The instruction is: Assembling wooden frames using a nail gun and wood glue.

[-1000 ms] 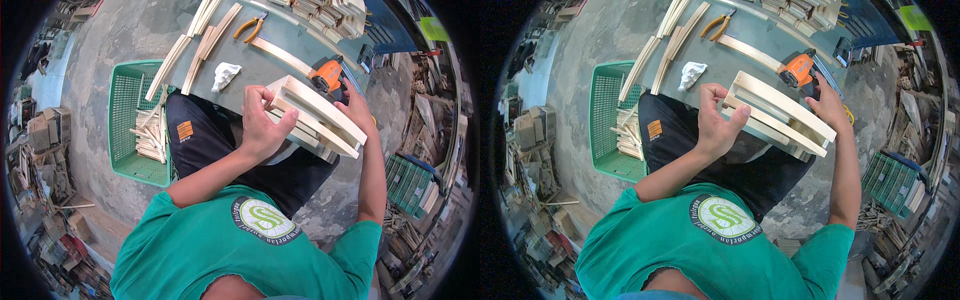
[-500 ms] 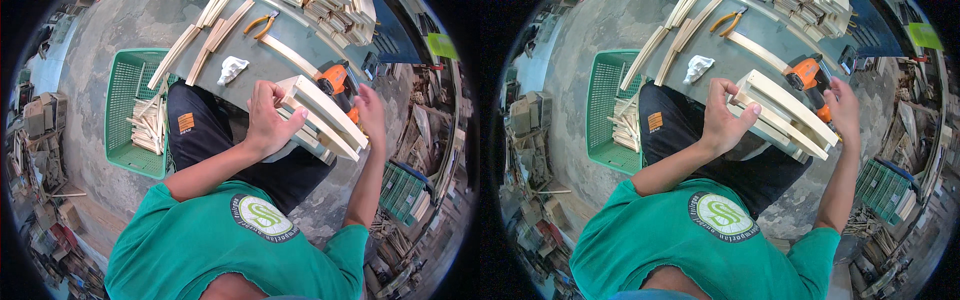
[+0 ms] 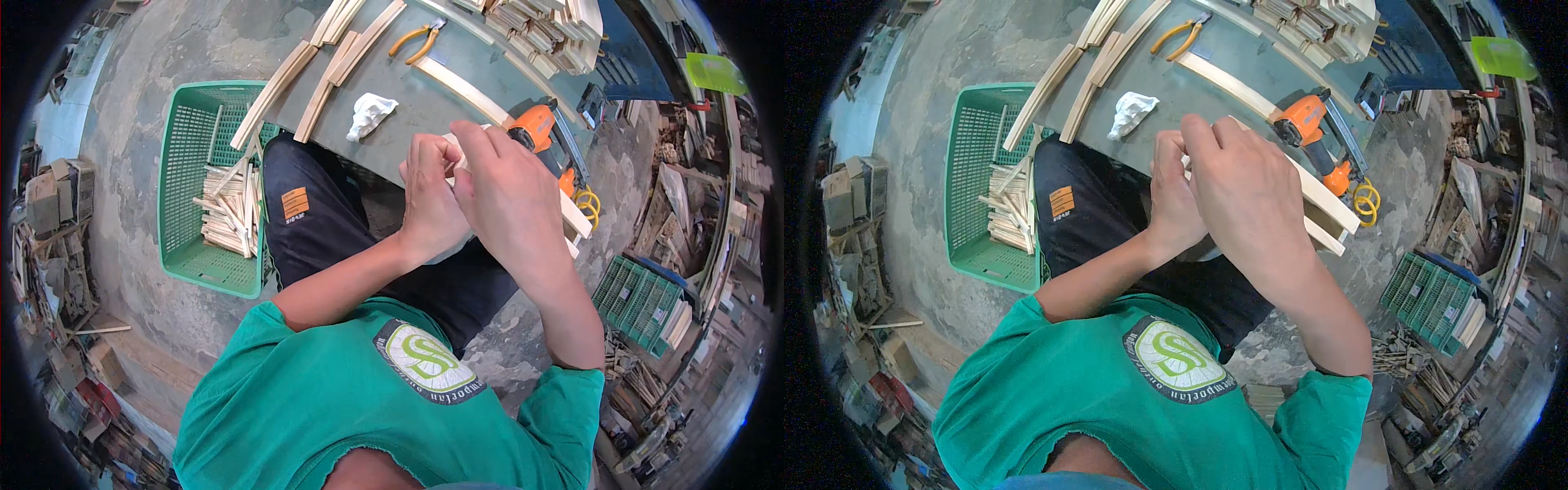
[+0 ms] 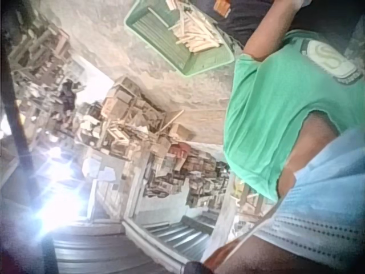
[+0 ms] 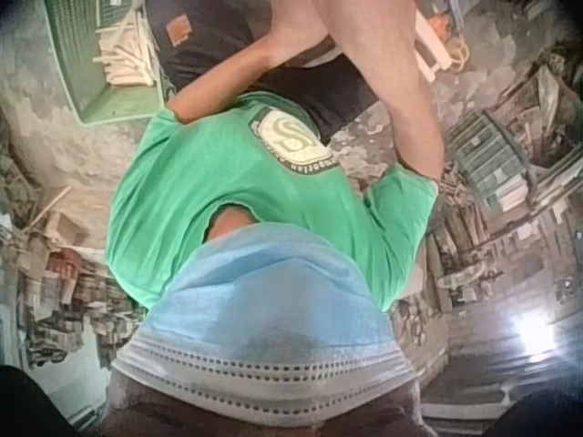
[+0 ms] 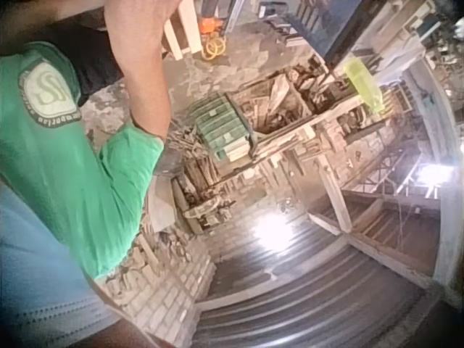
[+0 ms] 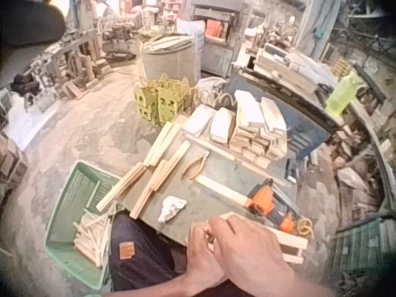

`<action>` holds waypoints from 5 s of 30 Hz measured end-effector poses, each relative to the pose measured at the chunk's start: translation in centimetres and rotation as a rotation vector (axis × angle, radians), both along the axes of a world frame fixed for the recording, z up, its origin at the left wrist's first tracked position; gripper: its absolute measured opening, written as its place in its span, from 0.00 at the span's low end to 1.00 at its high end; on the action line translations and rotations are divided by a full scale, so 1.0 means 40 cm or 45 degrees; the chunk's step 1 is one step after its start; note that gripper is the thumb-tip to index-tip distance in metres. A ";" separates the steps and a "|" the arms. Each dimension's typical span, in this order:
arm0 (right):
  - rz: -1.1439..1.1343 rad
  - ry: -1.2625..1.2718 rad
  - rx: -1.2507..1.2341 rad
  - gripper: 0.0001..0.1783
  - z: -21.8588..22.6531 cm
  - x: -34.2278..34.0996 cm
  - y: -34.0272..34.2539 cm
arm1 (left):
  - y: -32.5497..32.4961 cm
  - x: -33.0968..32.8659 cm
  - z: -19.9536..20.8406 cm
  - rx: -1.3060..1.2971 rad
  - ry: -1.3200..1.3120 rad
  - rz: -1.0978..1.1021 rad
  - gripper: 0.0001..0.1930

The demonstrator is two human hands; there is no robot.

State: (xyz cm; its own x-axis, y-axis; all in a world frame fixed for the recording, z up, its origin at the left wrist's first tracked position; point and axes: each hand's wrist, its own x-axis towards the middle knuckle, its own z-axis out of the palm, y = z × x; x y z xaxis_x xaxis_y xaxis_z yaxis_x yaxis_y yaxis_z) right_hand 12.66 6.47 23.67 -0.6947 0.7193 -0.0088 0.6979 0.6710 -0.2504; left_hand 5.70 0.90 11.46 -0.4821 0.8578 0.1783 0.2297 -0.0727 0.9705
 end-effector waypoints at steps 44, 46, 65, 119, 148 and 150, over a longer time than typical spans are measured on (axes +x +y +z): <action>-1.646 1.069 -0.963 0.45 0.342 0.206 -0.328 | 0.003 -0.015 -0.008 -0.026 -0.161 -0.237 0.27; -1.542 1.106 -1.078 0.49 0.325 0.148 -0.318 | -0.002 -0.019 -0.003 -0.030 -0.169 -0.251 0.27; -1.372 1.053 -1.357 0.30 0.273 -0.025 -0.229 | 0.007 -0.022 -0.015 -0.003 -0.110 -0.227 0.34; -0.287 -0.411 0.103 0.39 -0.319 0.490 0.375 | -0.019 -0.056 0.029 -0.264 0.121 -0.336 0.32; -0.510 1.430 -0.878 0.50 -0.229 0.647 -0.132 | 0.167 -0.164 0.117 -0.603 0.152 -1.204 0.38; -0.361 1.608 -0.698 0.48 -0.207 0.675 -0.129 | 0.182 -0.143 0.191 -0.298 0.079 -1.309 0.42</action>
State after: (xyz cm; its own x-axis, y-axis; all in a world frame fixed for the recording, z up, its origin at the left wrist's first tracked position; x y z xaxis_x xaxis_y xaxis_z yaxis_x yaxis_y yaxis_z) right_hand 39.67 1.32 15.40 -0.2780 0.9430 0.1827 -0.0980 0.1613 -0.9820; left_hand -0.03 8.18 19.11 0.5004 0.8646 -0.0450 0.2134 -0.0728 0.9742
